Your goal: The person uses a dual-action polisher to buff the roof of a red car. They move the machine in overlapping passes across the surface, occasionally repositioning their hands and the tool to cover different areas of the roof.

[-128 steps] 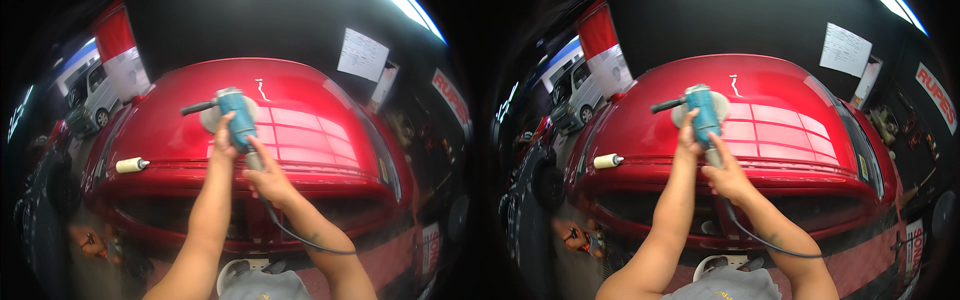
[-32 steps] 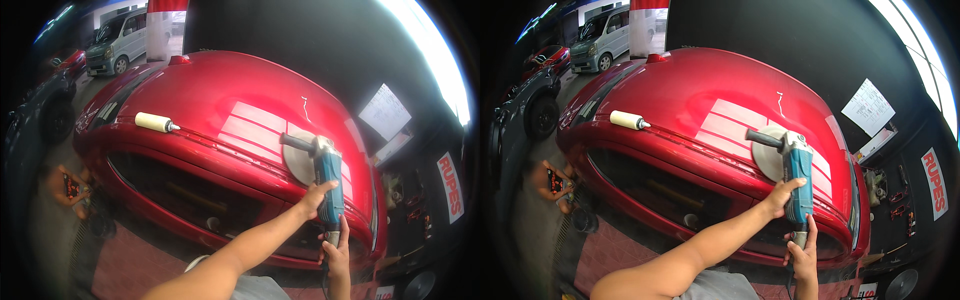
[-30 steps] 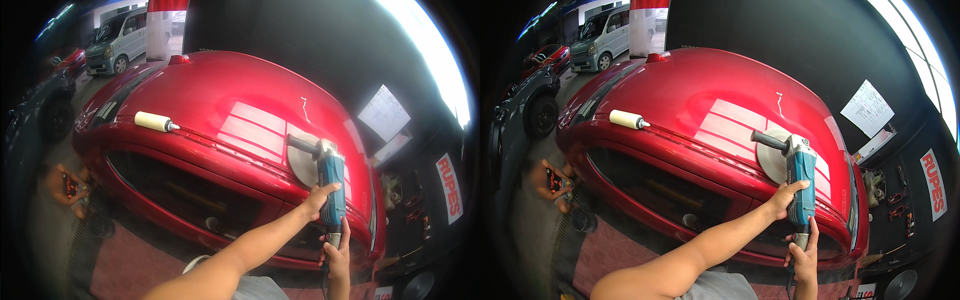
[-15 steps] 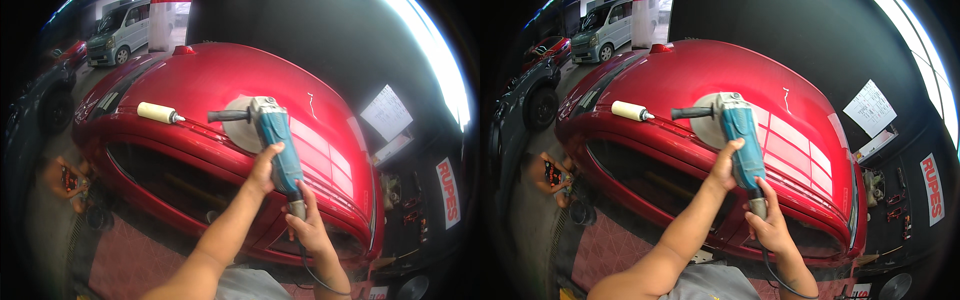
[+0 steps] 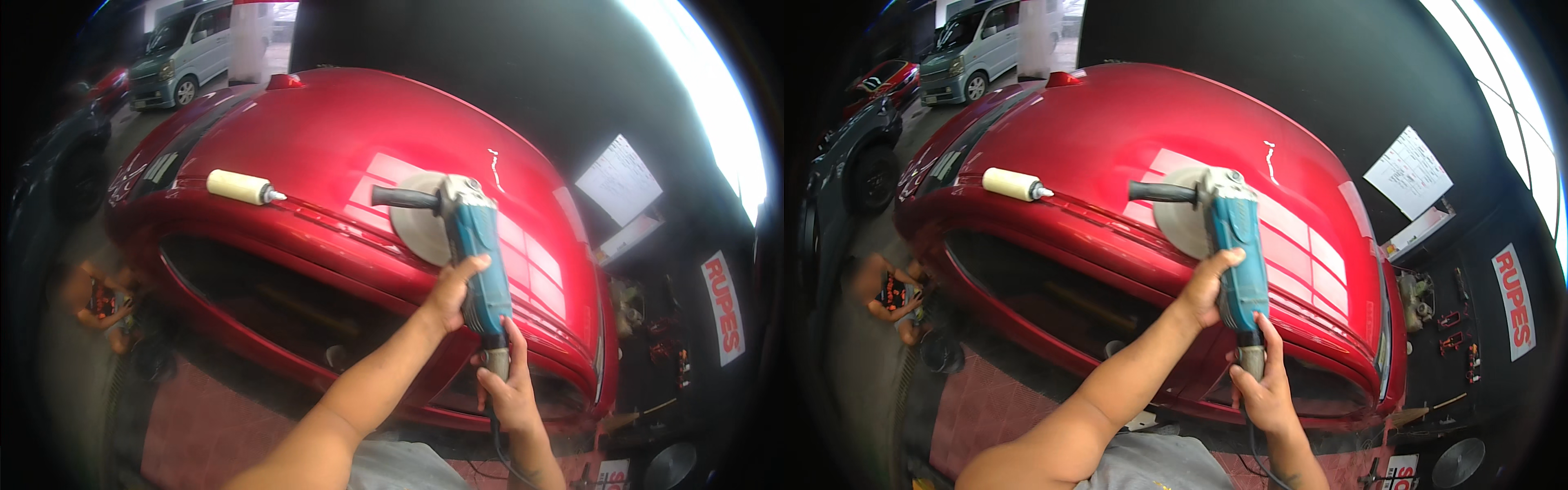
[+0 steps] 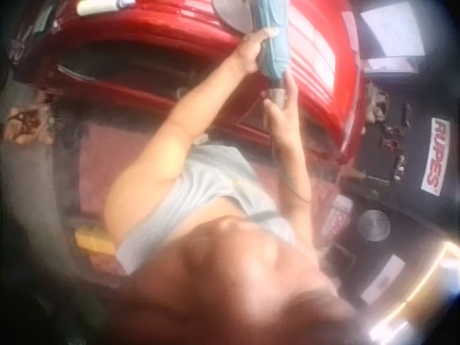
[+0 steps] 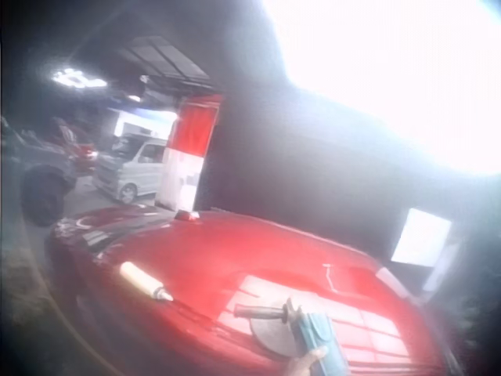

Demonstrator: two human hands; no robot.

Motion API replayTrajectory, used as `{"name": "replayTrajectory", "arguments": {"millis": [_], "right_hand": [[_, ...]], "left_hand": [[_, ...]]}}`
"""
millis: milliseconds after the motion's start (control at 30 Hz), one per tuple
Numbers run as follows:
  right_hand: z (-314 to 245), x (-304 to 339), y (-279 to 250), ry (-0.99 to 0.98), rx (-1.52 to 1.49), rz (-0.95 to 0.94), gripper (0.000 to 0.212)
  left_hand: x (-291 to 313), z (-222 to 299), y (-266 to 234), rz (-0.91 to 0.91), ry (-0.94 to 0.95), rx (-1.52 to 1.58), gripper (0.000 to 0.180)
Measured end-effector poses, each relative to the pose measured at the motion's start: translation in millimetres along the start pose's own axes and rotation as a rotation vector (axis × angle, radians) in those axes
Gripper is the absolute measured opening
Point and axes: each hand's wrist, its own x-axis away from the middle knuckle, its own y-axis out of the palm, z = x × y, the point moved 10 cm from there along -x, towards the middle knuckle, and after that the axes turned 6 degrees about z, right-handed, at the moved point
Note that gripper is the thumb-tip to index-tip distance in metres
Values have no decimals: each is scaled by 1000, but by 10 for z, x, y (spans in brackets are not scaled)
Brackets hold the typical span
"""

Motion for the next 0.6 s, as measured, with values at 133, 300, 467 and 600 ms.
{"name": "replayTrajectory", "arguments": {"millis": [133, 300, 467, 600], "right_hand": [[94, 359, -497, 64, -64, 259, 99], [82, 377, -853, 75, -93, 396, 100], [-44, 69, -777, 60, -91, 322, 100], [-209, -399, -446, 57, -111, 153, 96]], "left_hand": [[-81, -830, 442, -97, -220, -9, 38], [-339, -1443, 676, -145, -397, -34, 42], [-648, -1241, 612, -156, -349, -22, 48], [-880, -437, 369, -63, -153, -55, 53]]}}
